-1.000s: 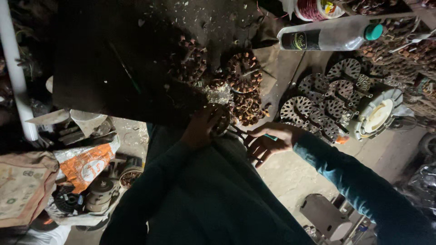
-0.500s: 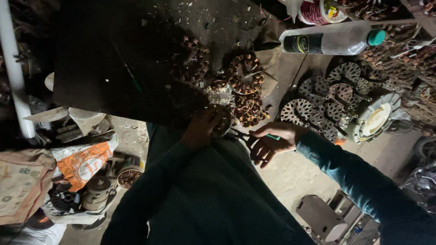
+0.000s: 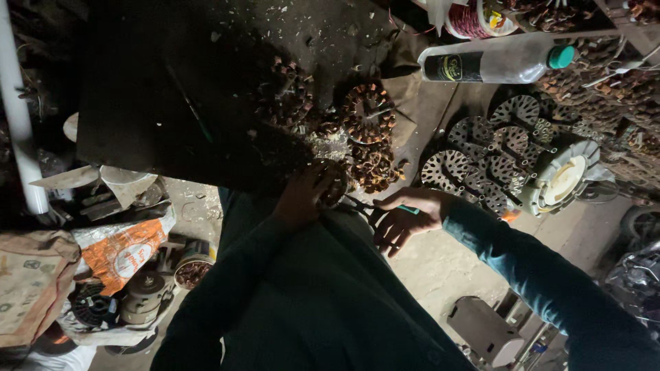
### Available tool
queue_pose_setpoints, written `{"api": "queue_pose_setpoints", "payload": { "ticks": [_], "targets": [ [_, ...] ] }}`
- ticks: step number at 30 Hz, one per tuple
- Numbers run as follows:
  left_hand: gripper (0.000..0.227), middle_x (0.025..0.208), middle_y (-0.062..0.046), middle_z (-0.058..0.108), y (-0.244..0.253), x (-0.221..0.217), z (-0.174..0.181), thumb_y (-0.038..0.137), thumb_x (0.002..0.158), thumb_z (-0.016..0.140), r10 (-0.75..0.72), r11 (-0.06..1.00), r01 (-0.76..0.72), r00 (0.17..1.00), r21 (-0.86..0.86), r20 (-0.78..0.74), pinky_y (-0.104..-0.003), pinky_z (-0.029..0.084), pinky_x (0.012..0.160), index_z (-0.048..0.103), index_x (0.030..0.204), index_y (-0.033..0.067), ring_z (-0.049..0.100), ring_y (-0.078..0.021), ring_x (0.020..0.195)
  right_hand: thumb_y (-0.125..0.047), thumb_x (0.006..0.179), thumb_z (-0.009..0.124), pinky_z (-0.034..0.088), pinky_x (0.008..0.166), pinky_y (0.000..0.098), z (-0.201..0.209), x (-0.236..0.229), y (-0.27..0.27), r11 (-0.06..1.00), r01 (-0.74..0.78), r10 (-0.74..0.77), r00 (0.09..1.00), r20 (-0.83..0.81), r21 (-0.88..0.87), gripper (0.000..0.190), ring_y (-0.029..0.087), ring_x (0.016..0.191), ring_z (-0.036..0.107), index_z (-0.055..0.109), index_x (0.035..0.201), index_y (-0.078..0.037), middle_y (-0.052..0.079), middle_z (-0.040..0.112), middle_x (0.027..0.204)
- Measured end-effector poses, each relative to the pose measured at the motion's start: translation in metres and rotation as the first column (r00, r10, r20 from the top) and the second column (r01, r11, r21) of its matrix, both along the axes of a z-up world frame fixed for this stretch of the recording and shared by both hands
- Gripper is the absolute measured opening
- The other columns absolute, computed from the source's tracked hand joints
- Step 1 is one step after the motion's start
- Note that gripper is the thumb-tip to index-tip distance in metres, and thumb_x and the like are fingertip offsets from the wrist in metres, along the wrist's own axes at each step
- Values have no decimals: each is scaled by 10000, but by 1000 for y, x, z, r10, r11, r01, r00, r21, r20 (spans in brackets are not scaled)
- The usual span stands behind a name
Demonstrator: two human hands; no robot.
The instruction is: The person uses a screwdriver to pry and adjust copper windings on circular electrical components placed on a workbench. The person repeatedly rotates the components and applies pressure to the windings while the camera shakes significantly.
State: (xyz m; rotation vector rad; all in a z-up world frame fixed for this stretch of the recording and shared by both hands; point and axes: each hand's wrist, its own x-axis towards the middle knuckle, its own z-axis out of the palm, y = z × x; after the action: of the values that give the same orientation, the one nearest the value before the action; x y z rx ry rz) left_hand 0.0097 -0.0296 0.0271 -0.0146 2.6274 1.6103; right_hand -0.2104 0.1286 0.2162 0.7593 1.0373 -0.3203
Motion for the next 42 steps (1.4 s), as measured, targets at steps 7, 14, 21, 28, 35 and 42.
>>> {"api": "queue_pose_setpoints", "payload": {
  "ticks": [7,14,21,28,35,42],
  "targets": [
    [746,1581,-174,399,-6,-2,9,245,857,741,-41,999,40,997,20,62,-583,323,1181,446,1528,112,378,-384,1456,-321,995,550,580,889,681,-1,7,-2,978,208,-207,978,35,-12,397,497,1028,710,620,1142,41,369,688,1105],
    [787,1557,-221,424,0,3,-1,249,849,759,2,1000,-2,1000,15,19,-571,373,1133,431,1550,105,430,-419,1425,-293,1007,536,566,915,708,7,5,-13,981,192,-192,981,-6,5,346,498,1028,713,599,1131,24,372,683,1112],
    [767,1518,-239,428,4,4,-4,290,853,768,-6,1000,6,1000,-3,26,-600,345,1122,442,1521,100,430,-420,1387,-288,935,656,614,713,519,-4,5,10,992,114,-109,988,-107,49,375,387,846,743,664,1106,45,289,751,959],
    [753,1548,-228,428,1,1,0,245,872,718,-28,1000,28,998,6,54,-550,402,1096,434,1555,104,453,-417,1396,-279,877,813,600,752,395,-27,19,34,953,144,-62,954,-292,268,432,288,805,691,693,1181,4,188,724,926],
    [635,1587,-195,438,-4,2,1,236,941,674,17,997,-16,1000,69,-13,-528,442,1127,509,1548,146,478,-409,1415,-395,774,722,591,912,566,-35,83,79,625,688,-737,676,13,-370,613,426,1035,737,649,1190,49,319,679,1172],
    [734,1511,-217,481,-8,-1,-13,348,811,764,6,982,14,994,189,-105,-542,473,1028,520,1453,89,522,-456,1305,-171,954,661,583,932,551,-67,66,81,836,537,-549,818,-172,-111,314,418,967,712,633,1142,78,274,694,1063]
  ]
}}
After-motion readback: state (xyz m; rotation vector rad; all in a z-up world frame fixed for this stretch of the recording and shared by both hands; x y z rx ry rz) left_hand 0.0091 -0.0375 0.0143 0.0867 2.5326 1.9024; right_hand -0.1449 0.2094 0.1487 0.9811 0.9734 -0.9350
